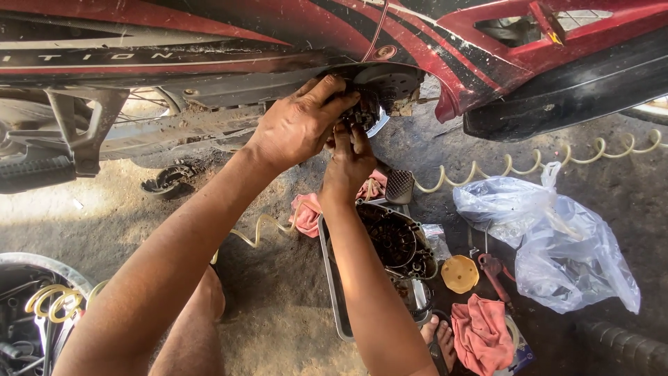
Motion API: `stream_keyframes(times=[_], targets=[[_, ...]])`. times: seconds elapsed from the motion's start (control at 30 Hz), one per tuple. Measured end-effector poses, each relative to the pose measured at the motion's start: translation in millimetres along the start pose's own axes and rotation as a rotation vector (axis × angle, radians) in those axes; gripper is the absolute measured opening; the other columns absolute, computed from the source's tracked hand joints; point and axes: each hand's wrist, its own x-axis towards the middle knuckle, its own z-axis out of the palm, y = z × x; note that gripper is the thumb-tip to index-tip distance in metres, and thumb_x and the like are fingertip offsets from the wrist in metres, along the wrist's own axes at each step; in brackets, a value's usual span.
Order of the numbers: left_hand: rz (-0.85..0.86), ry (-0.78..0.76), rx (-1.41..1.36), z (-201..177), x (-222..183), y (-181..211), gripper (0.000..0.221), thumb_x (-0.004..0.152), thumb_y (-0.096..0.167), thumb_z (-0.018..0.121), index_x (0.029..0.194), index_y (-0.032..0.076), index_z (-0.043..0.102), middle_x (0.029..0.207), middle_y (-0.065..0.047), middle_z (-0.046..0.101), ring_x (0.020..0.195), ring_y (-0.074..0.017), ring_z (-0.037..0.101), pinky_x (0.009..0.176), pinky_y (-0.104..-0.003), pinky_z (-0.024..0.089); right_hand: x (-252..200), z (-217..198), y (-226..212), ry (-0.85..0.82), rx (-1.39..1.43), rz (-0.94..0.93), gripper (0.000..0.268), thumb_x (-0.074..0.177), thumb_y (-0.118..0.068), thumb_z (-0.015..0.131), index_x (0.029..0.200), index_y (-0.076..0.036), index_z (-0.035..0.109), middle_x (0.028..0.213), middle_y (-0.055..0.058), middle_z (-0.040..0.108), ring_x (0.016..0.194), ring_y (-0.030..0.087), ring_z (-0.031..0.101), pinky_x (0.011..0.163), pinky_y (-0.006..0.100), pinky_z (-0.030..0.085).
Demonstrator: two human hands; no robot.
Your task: Disassembling and reassembling motorcycle clutch components, including plates and the basket, while applying oil for lubrication.
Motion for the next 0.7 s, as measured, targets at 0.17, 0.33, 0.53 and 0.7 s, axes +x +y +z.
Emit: stream_keyframes(times=[0.17, 0.33, 0.53, 0.7], targets=[[0.008, 0.007, 0.004, 2.5, 0.1, -2.7, 0.021, 0.086, 0.012, 0.051, 0.106, 0.01, 0.058, 0.105, -0.009, 0.046, 0.09, -0.0279, 0.056, 0.061, -0.039, 0.057, 10.1, -13.3, 16.4, -0.04, -0.069, 0.016, 0.022, 0.079, -0.015, 0.062, 0.096, -0.001, 0.061, 0.075, 0.007, 0.056, 0.055, 0.009, 0.051, 0.047, 0.018, 0.046], [0.007, 0.021, -0.004, -3.8, 3.8, 4.9, 0.022, 0.086, 0.011, 0.051, 0.107, 0.009, 0.057, 0.105, -0.01, 0.045, 0.089, -0.0282, 0.055, 0.061, -0.04, 0.057, -0.3, -19.0, 10.1, -0.158, -0.161, -0.006, 0.034, 0.085, -0.009, 0.054, 0.115, 0.005, 0.048, 0.079, 0.006, 0.051, 0.055, 0.008, 0.05, 0.046, 0.019, 0.047], [-0.09, -0.081, 0.113, -6.8, -3.8, 12.5, 0.043, 0.077, 0.005, 0.053, 0.119, 0.012, 0.05, 0.115, -0.008, 0.045, 0.097, -0.0237, 0.054, 0.069, -0.028, 0.053, -3.2, -34.0, 14.8, -0.404, -0.602, -0.325, 0.05, 0.088, -0.006, 0.049, 0.134, -0.007, 0.031, 0.079, 0.004, 0.056, 0.059, 0.009, 0.05, 0.045, 0.017, 0.042], [-0.131, -0.08, 0.155, -5.0, -3.7, 16.2, 0.043, 0.078, 0.003, 0.052, 0.119, 0.015, 0.048, 0.115, -0.009, 0.044, 0.092, -0.0254, 0.054, 0.059, -0.029, 0.055, 1.0, -43.3, 26.5, -0.35, -0.731, -0.541, 0.049, 0.082, -0.001, 0.049, 0.129, -0.002, 0.035, 0.08, 0.004, 0.061, 0.069, 0.012, 0.06, 0.058, 0.021, 0.051]])
